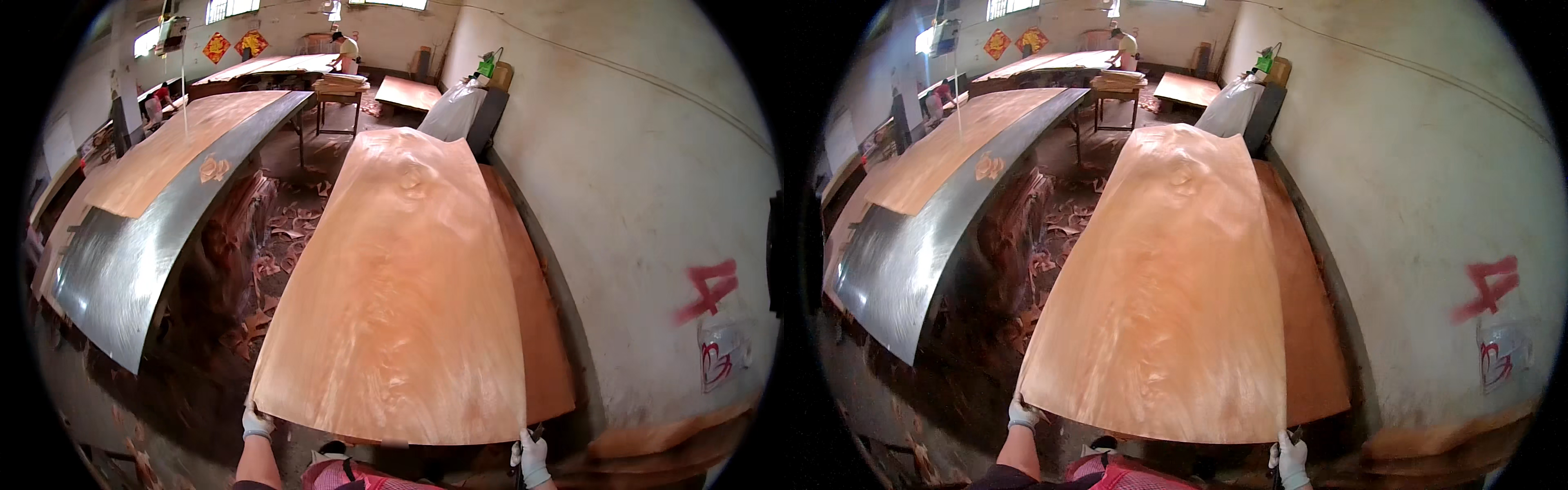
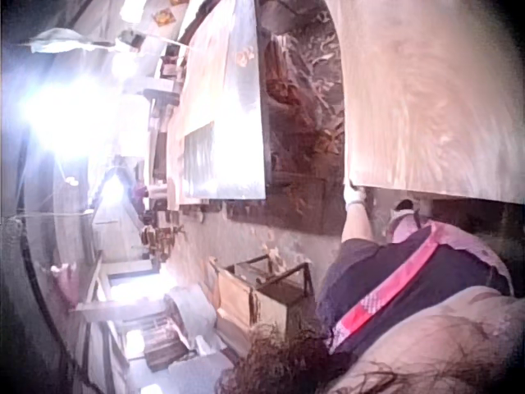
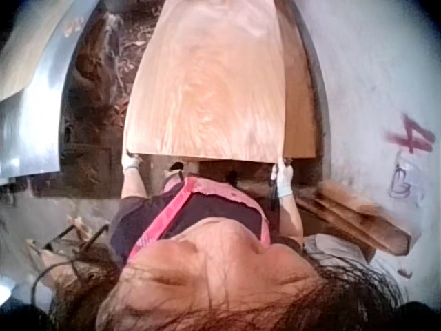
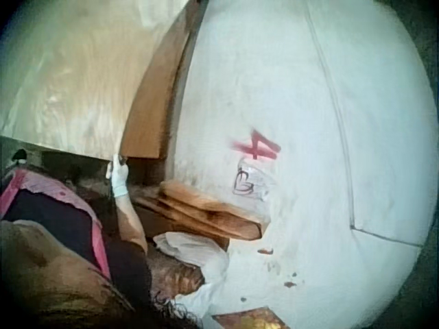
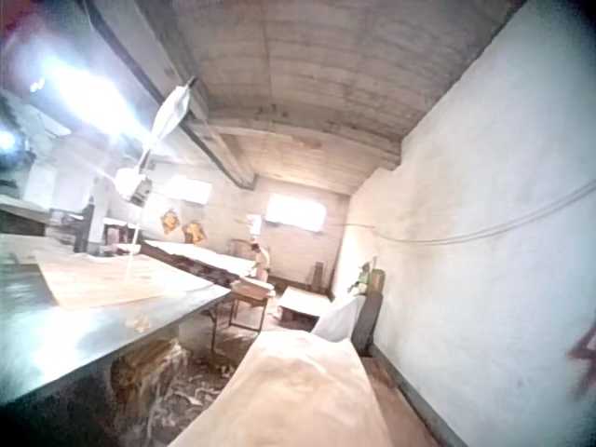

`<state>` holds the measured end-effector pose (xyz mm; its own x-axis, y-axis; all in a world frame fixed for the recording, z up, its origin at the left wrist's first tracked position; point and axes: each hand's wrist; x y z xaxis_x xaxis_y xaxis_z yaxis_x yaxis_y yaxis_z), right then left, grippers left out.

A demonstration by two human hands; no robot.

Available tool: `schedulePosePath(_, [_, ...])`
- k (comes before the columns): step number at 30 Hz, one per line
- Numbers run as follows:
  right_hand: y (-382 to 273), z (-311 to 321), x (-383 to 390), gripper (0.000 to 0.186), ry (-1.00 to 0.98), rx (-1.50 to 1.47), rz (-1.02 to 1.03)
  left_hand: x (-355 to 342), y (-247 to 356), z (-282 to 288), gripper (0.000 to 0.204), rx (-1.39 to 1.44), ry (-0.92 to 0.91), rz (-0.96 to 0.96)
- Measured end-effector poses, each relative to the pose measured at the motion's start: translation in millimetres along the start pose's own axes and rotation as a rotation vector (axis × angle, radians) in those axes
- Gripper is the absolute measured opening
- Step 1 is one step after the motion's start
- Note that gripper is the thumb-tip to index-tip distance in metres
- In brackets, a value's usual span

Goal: The person handles large sheets of wood veneer, lays them on a metal table, and uses a utility knife to cut out rectangular shapes from smaller veneer pieces.

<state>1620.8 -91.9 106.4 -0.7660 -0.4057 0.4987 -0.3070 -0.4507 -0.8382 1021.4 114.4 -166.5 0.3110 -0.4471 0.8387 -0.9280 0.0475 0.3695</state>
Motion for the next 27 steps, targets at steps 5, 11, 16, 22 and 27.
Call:
schedulePosePath(5, [8.7,68.4,-96.3,0.026,-0.018,0.137,0.112,48.9,-58.2,20.9,0.016,-0.064,0.172,-0.073])
schedulePosePath(11, [21.7,140.4,-162.1,0.020,0.118,0.314,0.118,128.1,-153.0,42.2,0.027,-0.032,0.106,-0.019])
schedulePosePath(16, [40.1,145.6,-192.6,0.022,0.106,0.365,0.194,104.2,-194.6,102.5,0.036,0.111,-0.022,0.070])
schedulePosePath(22, [45.1,125.9,-259.4,0.021,0.185,0.412,0.183,65.1,-277.0,81.6,0.020,-0.141,0.190,0.045])
schedulePosePath(27, [58.9,112.7,-301.0,0.023,0.188,0.392,0.195,37.7,-326.7,65.4,0.027,-0.151,0.477,-0.062])
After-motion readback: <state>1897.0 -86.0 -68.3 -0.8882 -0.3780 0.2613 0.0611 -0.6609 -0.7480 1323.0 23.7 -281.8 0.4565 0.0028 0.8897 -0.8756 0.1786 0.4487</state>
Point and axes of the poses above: each hand's wrist, its own x-axis away from the middle knuckle, its own z-axis out of the back of the hand, y = z × x, and after that the axes turned 14 degrees about y, right-handed
